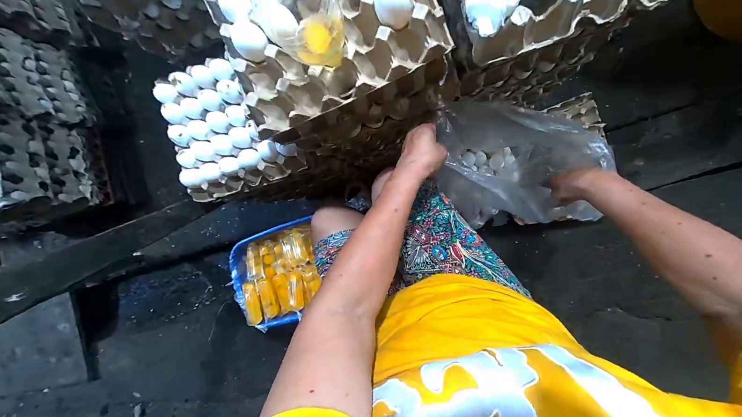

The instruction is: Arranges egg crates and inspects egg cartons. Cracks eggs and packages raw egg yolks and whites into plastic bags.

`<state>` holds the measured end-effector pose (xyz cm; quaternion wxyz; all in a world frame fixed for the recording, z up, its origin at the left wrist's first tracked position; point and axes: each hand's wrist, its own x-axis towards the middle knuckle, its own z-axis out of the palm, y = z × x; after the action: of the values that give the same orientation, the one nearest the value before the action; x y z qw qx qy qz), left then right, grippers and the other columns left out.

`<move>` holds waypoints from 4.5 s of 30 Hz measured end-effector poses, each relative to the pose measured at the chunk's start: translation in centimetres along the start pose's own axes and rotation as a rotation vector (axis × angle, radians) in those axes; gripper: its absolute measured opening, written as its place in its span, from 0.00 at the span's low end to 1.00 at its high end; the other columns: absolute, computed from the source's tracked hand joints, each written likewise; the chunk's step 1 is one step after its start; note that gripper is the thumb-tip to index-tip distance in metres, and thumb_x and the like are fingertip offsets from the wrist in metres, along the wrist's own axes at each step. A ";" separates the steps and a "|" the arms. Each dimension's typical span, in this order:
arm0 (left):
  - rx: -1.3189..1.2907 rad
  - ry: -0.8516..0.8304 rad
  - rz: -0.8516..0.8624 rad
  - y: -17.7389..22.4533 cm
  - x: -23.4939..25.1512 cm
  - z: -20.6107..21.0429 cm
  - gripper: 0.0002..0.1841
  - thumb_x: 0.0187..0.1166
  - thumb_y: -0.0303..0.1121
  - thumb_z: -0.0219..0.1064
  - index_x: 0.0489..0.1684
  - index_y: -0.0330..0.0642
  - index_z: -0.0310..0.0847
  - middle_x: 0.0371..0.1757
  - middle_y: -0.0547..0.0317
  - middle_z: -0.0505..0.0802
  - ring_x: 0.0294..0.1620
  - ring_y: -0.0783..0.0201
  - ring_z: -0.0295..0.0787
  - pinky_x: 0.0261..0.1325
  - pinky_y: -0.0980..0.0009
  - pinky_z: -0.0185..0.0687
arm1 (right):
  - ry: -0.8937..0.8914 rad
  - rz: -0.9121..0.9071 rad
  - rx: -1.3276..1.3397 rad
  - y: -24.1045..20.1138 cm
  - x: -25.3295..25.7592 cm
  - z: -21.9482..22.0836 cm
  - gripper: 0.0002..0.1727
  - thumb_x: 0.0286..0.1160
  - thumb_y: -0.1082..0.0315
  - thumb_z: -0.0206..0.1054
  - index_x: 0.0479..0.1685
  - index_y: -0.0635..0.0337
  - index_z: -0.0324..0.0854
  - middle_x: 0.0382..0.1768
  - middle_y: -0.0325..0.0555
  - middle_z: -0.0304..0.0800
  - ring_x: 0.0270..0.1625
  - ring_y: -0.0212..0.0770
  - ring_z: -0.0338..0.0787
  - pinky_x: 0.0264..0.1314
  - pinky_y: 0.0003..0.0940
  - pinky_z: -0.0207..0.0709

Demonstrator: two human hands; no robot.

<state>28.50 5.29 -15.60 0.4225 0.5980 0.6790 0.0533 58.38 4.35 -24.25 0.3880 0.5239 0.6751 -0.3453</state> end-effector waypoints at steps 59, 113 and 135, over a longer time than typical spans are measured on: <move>0.609 0.502 0.171 -3.3 -3.9 -24.2 0.24 0.71 0.39 0.76 0.65 0.42 0.83 0.66 0.42 0.87 0.70 0.41 0.82 0.86 0.37 0.52 | 0.850 -0.350 -0.228 -23.1 -13.7 -27.8 0.26 0.78 0.57 0.73 0.68 0.65 0.81 0.67 0.75 0.79 0.67 0.80 0.81 0.58 0.79 0.75; -0.589 0.476 0.610 -2.3 -9.1 -23.5 0.22 0.74 0.21 0.73 0.67 0.29 0.77 0.59 0.50 0.91 0.51 0.68 0.92 0.56 0.72 0.90 | 1.231 -1.126 0.430 -25.7 -17.1 -25.1 0.24 0.87 0.61 0.63 0.76 0.65 0.74 0.62 0.58 0.86 0.54 0.41 0.92 0.58 0.35 0.87; -0.709 0.381 0.636 -2.8 -9.0 -23.6 0.20 0.74 0.22 0.73 0.65 0.32 0.76 0.56 0.55 0.90 0.53 0.67 0.90 0.56 0.70 0.89 | 0.995 -0.591 0.105 -20.6 -13.0 -24.1 0.20 0.84 0.65 0.67 0.68 0.66 0.82 0.66 0.72 0.82 0.68 0.75 0.82 0.68 0.74 0.72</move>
<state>10.61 7.03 2.42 0.4309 0.5747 0.4684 0.5144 36.38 15.26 -0.43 -0.1152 0.4309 0.8759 -0.1841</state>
